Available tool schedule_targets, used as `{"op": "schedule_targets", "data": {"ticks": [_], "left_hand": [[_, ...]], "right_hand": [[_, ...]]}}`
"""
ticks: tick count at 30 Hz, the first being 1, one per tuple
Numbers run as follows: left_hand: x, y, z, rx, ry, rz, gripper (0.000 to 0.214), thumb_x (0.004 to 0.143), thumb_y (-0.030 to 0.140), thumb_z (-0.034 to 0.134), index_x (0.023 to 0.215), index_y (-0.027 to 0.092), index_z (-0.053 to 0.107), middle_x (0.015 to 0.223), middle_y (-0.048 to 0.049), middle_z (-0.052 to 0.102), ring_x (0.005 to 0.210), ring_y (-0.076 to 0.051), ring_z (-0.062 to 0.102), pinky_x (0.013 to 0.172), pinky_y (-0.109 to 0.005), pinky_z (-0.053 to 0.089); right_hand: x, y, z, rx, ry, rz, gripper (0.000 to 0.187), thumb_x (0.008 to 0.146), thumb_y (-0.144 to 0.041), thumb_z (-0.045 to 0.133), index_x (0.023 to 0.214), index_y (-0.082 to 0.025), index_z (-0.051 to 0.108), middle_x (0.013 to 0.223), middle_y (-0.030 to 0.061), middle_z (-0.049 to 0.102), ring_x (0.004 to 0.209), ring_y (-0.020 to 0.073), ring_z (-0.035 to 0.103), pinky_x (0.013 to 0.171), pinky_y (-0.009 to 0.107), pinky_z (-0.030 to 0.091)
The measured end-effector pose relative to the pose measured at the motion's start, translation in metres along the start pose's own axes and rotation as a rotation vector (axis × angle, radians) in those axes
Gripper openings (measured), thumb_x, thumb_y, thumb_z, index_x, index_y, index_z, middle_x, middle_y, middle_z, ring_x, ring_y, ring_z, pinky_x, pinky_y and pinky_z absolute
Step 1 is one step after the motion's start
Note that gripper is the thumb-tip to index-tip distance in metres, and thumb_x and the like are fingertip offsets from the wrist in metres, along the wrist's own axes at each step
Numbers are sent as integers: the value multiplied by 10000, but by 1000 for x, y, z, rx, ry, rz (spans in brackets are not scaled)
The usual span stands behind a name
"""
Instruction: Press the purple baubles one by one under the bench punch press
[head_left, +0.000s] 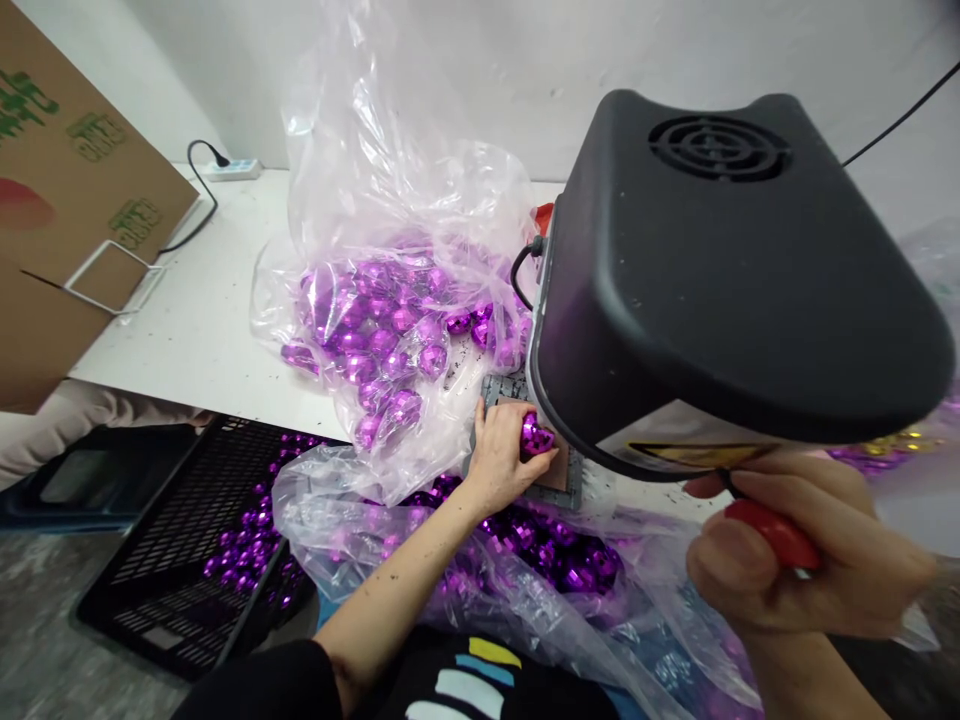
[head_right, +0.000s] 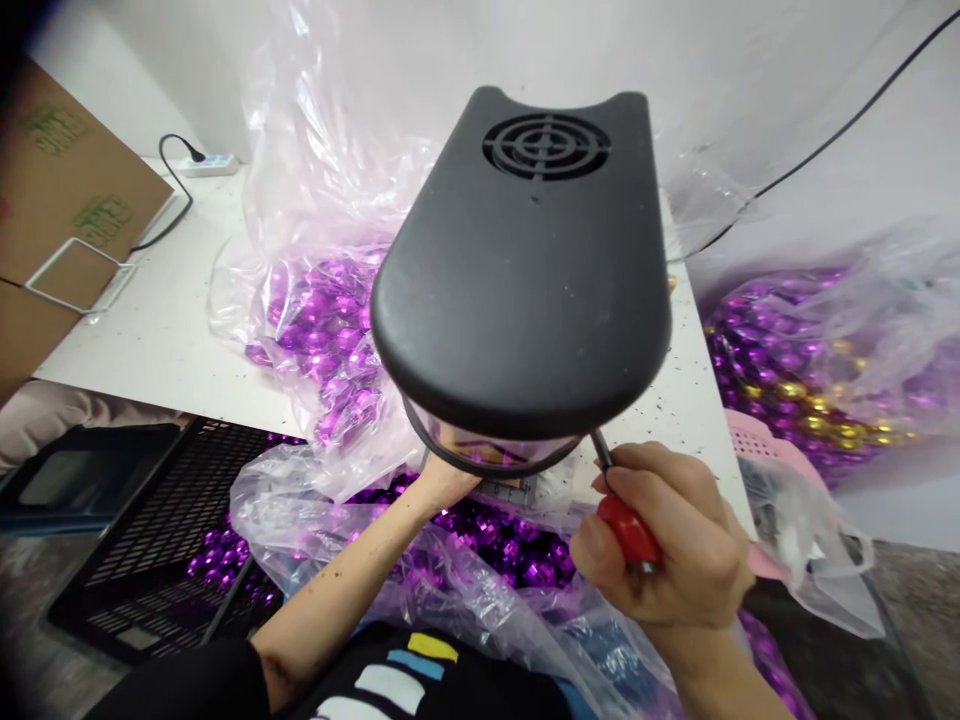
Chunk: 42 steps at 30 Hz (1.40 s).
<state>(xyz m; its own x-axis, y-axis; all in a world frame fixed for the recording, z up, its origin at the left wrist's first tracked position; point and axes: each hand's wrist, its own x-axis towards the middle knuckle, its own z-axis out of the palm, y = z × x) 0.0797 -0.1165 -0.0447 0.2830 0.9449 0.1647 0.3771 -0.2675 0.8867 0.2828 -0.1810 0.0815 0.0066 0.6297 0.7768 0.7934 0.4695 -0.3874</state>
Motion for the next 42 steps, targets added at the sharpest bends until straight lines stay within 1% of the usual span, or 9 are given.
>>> {"op": "schedule_targets", "data": {"ticks": [3,9,12,16,22,29,34,38,42], "left_hand": [[0,1,-1,-8,1,-2,449,777,313,776,1178,281,577,1139,-76,641,1161,-318,582,1079,-616,440],[-1,0,-1,-10,-9,-7,422,803,331,760,1174,296,562,1137,-84,650,1175,-326,580,1065,-607,451],[-2,0,0,-5,-5,-8,429,805,319,758,1180,296,551,1136,-93,653,1181,-336,577,1068,-626,439],[-2,-2,1,-5,2,-2,441,804,305,756,1186,293,537,1141,-97,652,1191,-340,572,1062,-634,436],[-1,-4,2,7,3,-10,475,793,348,768,1196,296,522,1129,-75,646,1195,-321,568,1042,-590,473],[-1,-3,2,-2,8,-12,467,784,332,779,1180,298,533,1118,-82,653,1193,-332,571,1053,-610,459],[-1,-2,1,-37,-3,-19,434,791,309,769,1160,291,540,1126,-99,667,1201,-351,573,1051,-631,443],[-1,-1,1,-28,-1,-13,424,796,303,763,1158,284,543,1137,-110,665,1199,-357,574,1064,-634,432],[-1,-2,1,-16,7,-6,420,799,330,763,1159,290,550,1123,-91,659,1178,-338,583,1071,-626,439]], "right_hand": [[-8,2,5,-103,17,-137,192,752,-231,624,937,-263,663,870,49,690,706,222,657,518,353,548],[-29,7,21,-151,143,-170,397,805,-288,632,1202,-279,664,935,71,688,761,223,669,581,361,569],[-32,7,24,-158,147,-169,426,841,-310,621,1266,-276,636,929,67,681,767,206,658,619,351,563],[-34,6,25,-158,130,-174,336,850,-323,625,1170,-237,673,886,75,671,768,208,656,631,352,551],[-39,9,27,-135,141,-158,221,837,-300,621,1036,-228,685,891,83,678,802,231,675,645,372,550],[-38,12,27,-80,76,-189,108,778,-229,622,885,-220,612,761,21,647,679,169,615,576,320,535],[-34,6,26,-105,53,-180,108,762,-179,597,865,-204,577,740,25,626,675,169,603,586,318,532],[-32,0,26,-148,21,-178,80,785,-156,559,850,-203,561,731,26,598,686,165,589,562,292,486],[-34,1,36,-173,-19,-186,68,812,-135,533,827,-190,571,728,27,567,672,143,549,542,259,421]]}}
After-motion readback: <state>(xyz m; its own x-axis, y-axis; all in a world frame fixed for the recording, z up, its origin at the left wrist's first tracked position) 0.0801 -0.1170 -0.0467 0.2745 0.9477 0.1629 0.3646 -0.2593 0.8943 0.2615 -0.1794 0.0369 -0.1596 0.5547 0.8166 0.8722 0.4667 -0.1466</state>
